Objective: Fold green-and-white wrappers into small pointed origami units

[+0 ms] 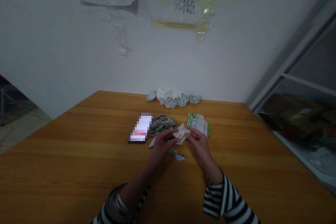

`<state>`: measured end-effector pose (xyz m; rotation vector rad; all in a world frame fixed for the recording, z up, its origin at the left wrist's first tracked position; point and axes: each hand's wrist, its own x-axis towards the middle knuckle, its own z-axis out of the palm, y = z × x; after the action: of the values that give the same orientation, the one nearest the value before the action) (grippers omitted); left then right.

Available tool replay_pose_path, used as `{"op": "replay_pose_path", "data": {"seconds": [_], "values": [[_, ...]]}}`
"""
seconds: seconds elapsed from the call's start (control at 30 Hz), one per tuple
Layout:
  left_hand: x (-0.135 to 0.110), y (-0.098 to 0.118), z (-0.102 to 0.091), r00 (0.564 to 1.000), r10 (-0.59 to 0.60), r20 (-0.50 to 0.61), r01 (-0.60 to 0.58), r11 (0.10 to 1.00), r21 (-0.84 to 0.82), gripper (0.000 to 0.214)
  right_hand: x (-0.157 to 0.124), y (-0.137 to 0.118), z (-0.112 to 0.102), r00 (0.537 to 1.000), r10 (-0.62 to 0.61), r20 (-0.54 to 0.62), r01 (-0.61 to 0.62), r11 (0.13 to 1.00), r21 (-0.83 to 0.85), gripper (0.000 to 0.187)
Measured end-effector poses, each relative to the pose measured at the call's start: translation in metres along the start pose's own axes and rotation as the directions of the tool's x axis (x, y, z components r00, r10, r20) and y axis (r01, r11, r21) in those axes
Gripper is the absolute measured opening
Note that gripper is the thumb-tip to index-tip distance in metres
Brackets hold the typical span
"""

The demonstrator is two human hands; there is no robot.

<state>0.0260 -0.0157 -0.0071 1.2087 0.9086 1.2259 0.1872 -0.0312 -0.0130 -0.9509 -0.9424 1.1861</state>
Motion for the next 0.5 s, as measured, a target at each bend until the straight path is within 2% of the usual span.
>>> {"op": "replay_pose_path", "data": {"seconds": [0.13,0.23,0.5], "values": [[-0.001,0.005,-0.001,0.998,0.036,-0.058,-0.029,0.994,0.104,0.024,0.001,-0.005,-0.005,0.991,-0.006,0.133,0.015,0.998,-0.067,0.051],[-0.001,0.007,-0.001,0.997,0.047,-0.066,-0.038,0.991,0.126,0.018,0.002,-0.007,-0.009,0.983,-0.009,0.181,0.039,0.987,-0.159,0.054],[-0.001,0.007,0.000,0.999,-0.030,0.012,0.030,0.999,0.043,0.032,0.004,-0.014,-0.017,0.960,0.043,0.278,-0.024,0.997,-0.070,0.067]]}}
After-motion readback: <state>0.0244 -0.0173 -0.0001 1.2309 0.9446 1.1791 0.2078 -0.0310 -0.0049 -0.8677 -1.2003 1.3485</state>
